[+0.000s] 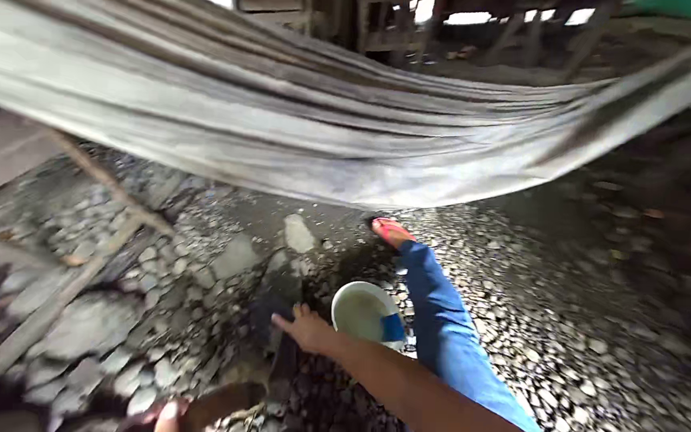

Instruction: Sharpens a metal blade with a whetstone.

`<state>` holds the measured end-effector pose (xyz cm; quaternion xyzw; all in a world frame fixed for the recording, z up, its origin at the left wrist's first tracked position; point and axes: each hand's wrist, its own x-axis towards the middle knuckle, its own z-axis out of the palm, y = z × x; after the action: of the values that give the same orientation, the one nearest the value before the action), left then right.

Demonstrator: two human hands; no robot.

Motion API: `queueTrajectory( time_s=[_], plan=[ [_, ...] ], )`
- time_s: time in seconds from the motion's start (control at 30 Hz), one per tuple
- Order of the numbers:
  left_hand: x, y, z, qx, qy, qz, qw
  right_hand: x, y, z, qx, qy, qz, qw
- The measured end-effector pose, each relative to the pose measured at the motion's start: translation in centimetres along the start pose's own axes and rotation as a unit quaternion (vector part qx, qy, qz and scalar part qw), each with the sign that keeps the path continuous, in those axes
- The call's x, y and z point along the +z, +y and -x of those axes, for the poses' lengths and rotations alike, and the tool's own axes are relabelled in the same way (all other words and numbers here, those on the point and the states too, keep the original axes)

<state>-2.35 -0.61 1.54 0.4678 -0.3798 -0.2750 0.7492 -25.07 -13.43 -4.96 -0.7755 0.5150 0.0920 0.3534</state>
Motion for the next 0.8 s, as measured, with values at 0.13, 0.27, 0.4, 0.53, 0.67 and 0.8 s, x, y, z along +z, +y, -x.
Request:
queueTrajectory(
  time_s=[0.13, 0.27, 0.4, 0.53, 0.67, 0.8],
  plan=[
    [0.2, -0.6, 0.4, 0.046, 0.06, -0.019, 0.997, -0.8, -1.6, -1.8, 0.051, -0.017, 0.026, 0.998],
    [0.3, -1.3, 0.3, 0.046, 0.098, -0.01, 0.994, 1.9, 0.2, 1.2, -0.046, -0.069, 0.115, 0.99],
    [0.4, -1.0, 0.4, 0.049, 0.088, -0.005, 0.995, -0.2, -0.7, -1.6, 0.007, -0.036, 0.092, 0.995],
    [0.6, -0.9, 0.3, 0.039, 0.112, -0.006, 0.993, -0.3, -1.7, -2.1, 0.049, -0.034, 0.104, 0.993],
    [0.7, -1.1, 0.1, 0.026, 0.135, -0.008, 0.991, 2.7, 0.4, 1.7, -0.066, -0.089, 0.156, 0.982],
    [0.6, -1.0, 0.4, 0.038, 0.112, 0.006, 0.993, -0.1, -0.7, -1.9, 0.027, -0.024, 0.114, 0.993]
  ],
)
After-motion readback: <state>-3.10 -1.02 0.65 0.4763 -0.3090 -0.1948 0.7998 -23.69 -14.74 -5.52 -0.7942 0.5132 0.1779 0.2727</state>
